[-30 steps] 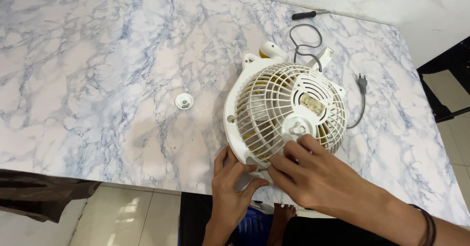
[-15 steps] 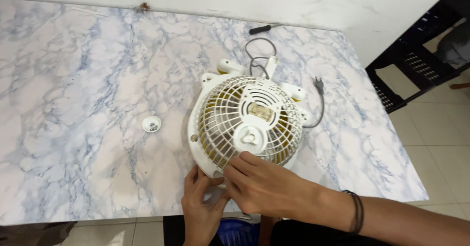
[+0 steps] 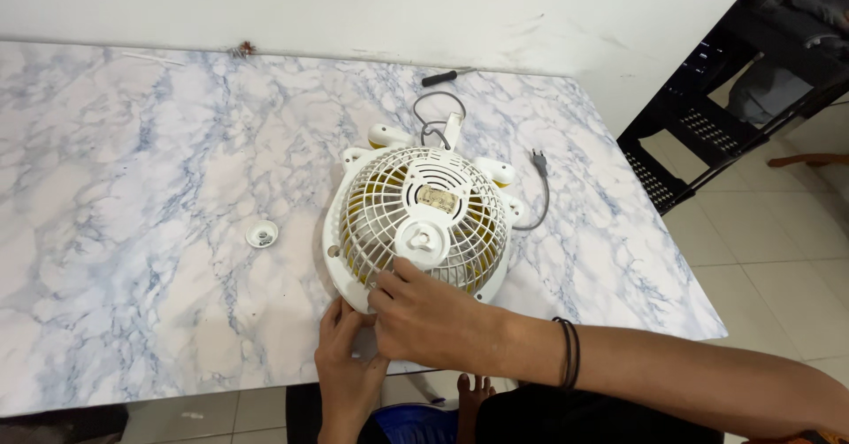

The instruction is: The person assembles a small electric fan on a marble-patterned table. They use a screwdriver to tighten screws on the fan's base and cage, securing the components together.

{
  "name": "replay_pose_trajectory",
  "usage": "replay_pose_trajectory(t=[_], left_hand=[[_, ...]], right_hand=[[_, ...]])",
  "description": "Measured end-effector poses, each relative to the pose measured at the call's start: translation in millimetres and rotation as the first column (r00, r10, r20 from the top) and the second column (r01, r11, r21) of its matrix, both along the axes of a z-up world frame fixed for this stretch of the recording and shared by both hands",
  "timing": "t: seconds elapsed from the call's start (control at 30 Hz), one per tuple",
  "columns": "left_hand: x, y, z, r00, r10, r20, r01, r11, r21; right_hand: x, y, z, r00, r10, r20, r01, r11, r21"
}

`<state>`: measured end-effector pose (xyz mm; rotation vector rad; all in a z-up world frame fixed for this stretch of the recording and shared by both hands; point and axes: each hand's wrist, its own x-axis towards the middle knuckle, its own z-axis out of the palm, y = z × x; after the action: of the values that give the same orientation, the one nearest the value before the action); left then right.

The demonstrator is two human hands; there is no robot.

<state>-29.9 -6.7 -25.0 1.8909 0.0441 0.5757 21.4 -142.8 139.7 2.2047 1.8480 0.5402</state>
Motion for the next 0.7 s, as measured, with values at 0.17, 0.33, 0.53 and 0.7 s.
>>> replay_pose_trajectory(t=[0.17, 0.33, 0.53, 0.7], left_hand=[[0.7, -0.6, -1.9, 1.0, 0.001, 0.024, -0.001, 1.0, 0.014], [0.8, 0.0, -3.7, 0.998, -0.004, 0.057, 0.0, 0.998, 0.068], [-0.3, 1.2, -2.1, 0.999, 0.014, 0.044, -0.018, 0.997, 0.074], [-0.2, 1.1, 2.6, 0.995, -0.009, -0.1, 0.004, 0.999, -0.042]], right_hand=[[4.0, 1.1, 4.2, 0.999, 0.039, 0.018, -0.039, 0.999, 0.007], [6.8, -1.7, -1.8, 0.995, 0.097, -0.019, -0.097, 0.995, 0.013], [12.5, 1.4, -7.6, 0.995, 0.096, 0.003, -0.096, 0.995, 0.0], [16.3, 14.4, -11.7, 0.997, 0.03, 0.065, -0.023, 0.994, -0.102]])
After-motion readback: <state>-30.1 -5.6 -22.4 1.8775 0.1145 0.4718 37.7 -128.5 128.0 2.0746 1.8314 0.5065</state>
